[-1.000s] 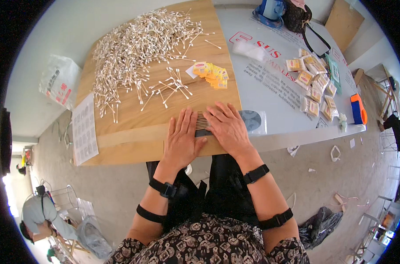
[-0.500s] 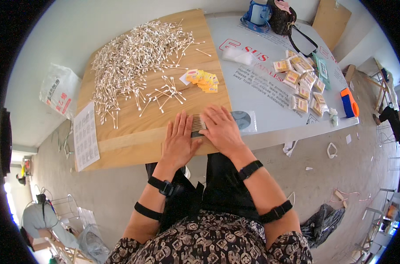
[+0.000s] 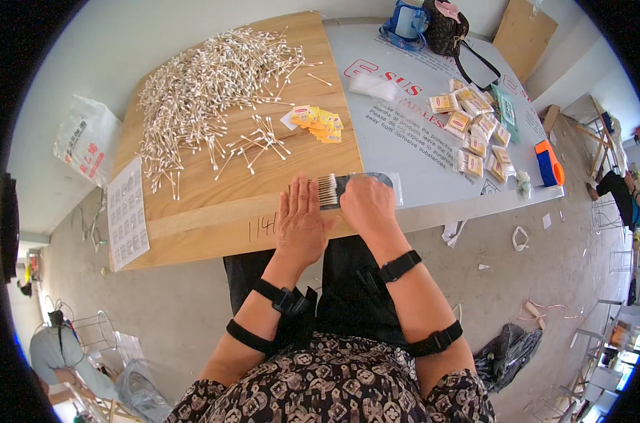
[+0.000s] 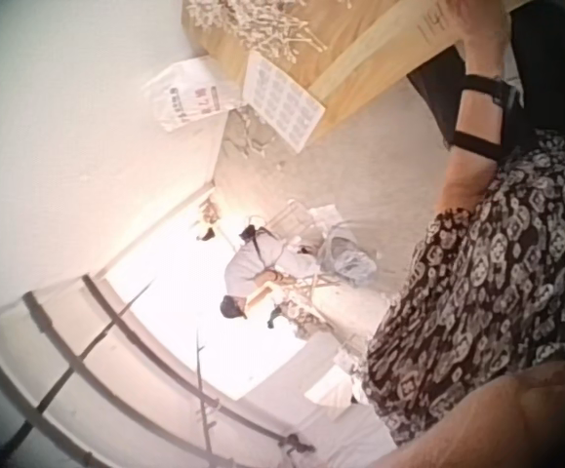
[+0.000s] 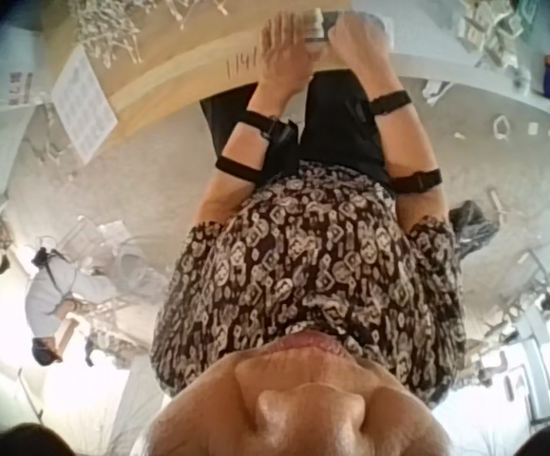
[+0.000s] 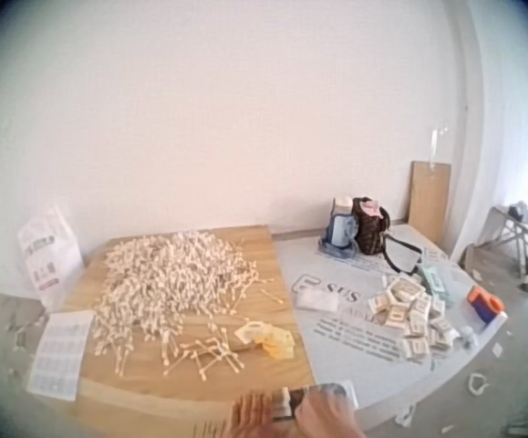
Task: The person is counting small bundles of cotton swabs and placing them into individual plastic bags along with a label.
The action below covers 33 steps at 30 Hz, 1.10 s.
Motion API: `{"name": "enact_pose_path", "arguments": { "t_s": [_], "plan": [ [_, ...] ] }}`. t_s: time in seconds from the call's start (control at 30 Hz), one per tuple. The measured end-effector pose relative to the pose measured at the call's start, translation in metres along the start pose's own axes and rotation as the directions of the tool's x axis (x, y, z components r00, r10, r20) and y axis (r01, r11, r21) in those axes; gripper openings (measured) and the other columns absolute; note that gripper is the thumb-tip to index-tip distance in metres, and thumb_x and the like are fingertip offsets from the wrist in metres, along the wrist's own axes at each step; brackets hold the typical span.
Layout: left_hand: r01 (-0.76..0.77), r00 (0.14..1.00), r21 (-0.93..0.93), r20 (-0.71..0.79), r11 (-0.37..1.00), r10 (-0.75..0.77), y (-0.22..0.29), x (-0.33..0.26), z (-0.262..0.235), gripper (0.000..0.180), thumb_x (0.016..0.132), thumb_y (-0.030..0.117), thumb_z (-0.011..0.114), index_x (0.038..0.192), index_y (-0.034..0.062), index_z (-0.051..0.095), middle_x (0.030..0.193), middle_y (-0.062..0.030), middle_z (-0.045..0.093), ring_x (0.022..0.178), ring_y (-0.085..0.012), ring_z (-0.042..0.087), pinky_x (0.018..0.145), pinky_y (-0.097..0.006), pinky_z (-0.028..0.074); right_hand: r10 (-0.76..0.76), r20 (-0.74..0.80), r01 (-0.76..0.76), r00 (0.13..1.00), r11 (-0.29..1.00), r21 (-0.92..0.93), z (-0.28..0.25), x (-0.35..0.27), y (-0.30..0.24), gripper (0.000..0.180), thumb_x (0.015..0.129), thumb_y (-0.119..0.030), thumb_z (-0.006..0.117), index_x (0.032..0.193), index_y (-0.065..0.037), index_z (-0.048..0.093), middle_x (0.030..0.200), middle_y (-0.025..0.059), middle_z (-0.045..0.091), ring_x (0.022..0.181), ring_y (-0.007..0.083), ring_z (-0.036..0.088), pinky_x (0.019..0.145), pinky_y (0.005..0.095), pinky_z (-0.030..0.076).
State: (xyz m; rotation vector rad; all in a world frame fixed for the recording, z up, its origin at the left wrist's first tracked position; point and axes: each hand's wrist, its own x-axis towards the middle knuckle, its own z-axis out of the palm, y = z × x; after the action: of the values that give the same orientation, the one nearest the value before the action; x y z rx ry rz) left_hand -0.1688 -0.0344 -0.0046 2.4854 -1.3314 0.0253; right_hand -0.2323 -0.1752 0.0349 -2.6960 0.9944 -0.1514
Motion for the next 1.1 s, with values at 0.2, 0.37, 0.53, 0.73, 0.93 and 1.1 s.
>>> {"name": "enact_pose_path", "arguments": {
  "t_s": [0.2,0.37,0.53,0.73,0.93,1.1],
  "plan": [
    [-0.091,0.995,-0.081,-0.041,0.993,0.087,0.01,0.001,0.002,0.075,0.092,0.045,0.053,0.146,-0.0019,0.032,0.152,-0.0208,0.03,0.144,-0.0323,0.024,0.116,-0.049,0.018,-0.052,0.065,0.051,0.996,0.998,0.026,-0.003,0.025,0.018,0.018,0.074,-0.014,0.059,0.069,0.002,0.063,0.075,0.0218,0.067,0.07,0.0386,0.066,0.065,0.0472,0.053],
    [-0.169,0.986,-0.089,-0.009,0.982,0.169,0.006,0.006,-0.003,0.072,0.093,0.045,0.052,0.144,-0.0021,0.034,0.151,-0.0205,0.032,0.144,-0.0311,0.026,0.116,-0.048,0.018,-0.09,0.251,0.004,0.964,0.947,0.322,-0.005,0.031,0.037,0.018,0.07,-0.016,0.061,0.067,0.001,0.061,0.071,0.0229,0.063,0.07,0.0398,0.063,0.064,0.0452,0.05],
    [-0.144,0.987,-0.03,-0.069,0.989,0.142,0.014,0.012,0.007,0.071,0.094,0.047,0.048,0.142,-0.0029,0.037,0.15,-0.0207,0.034,0.143,-0.0312,0.028,0.115,-0.048,0.02,-0.164,0.137,0.123,0.977,0.956,0.266,-0.002,0.026,0.032,0.019,0.07,-0.017,0.06,0.065,0.001,0.059,0.068,0.021,0.062,0.068,0.0401,0.061,0.063,0.0474,0.049],
    [-0.06,0.993,-0.009,-0.103,0.998,0.059,0.025,0.015,0.013,0.072,0.095,0.05,0.046,0.141,-0.0045,0.038,0.149,-0.0219,0.035,0.142,-0.033,0.029,0.115,-0.049,0.02,-0.268,0.153,0.233,0.951,0.949,0.214,-0.007,0.032,0.031,0.021,0.069,-0.018,0.06,0.061,0.001,0.055,0.066,0.0197,0.06,0.067,0.0394,0.06,0.061,0.0483,0.047],
    [-0.048,0.991,-0.023,-0.126,0.999,0.045,0.03,0.016,0.018,0.073,0.094,0.051,0.047,0.14,-0.0058,0.039,0.148,-0.0237,0.036,0.141,-0.0349,0.029,0.115,-0.049,0.02,-0.2,0.229,0.105,0.953,0.924,0.368,-0.006,0.038,0.038,0.017,0.067,-0.016,0.06,0.061,0.0,0.058,0.066,0.0187,0.061,0.066,0.0373,0.061,0.062,0.0455,0.049],
    [-0.061,0.992,-0.049,-0.116,0.997,0.055,0.036,0.016,0.019,0.075,0.093,0.051,0.048,0.14,-0.0067,0.037,0.148,-0.0245,0.035,0.141,-0.0366,0.028,0.115,-0.05,0.02,-0.197,0.22,0.134,0.955,0.953,0.271,-0.008,0.034,0.029,0.016,0.068,-0.017,0.061,0.064,-0.002,0.061,0.067,0.0185,0.062,0.067,0.0362,0.062,0.063,0.0444,0.049]
  ]
}}
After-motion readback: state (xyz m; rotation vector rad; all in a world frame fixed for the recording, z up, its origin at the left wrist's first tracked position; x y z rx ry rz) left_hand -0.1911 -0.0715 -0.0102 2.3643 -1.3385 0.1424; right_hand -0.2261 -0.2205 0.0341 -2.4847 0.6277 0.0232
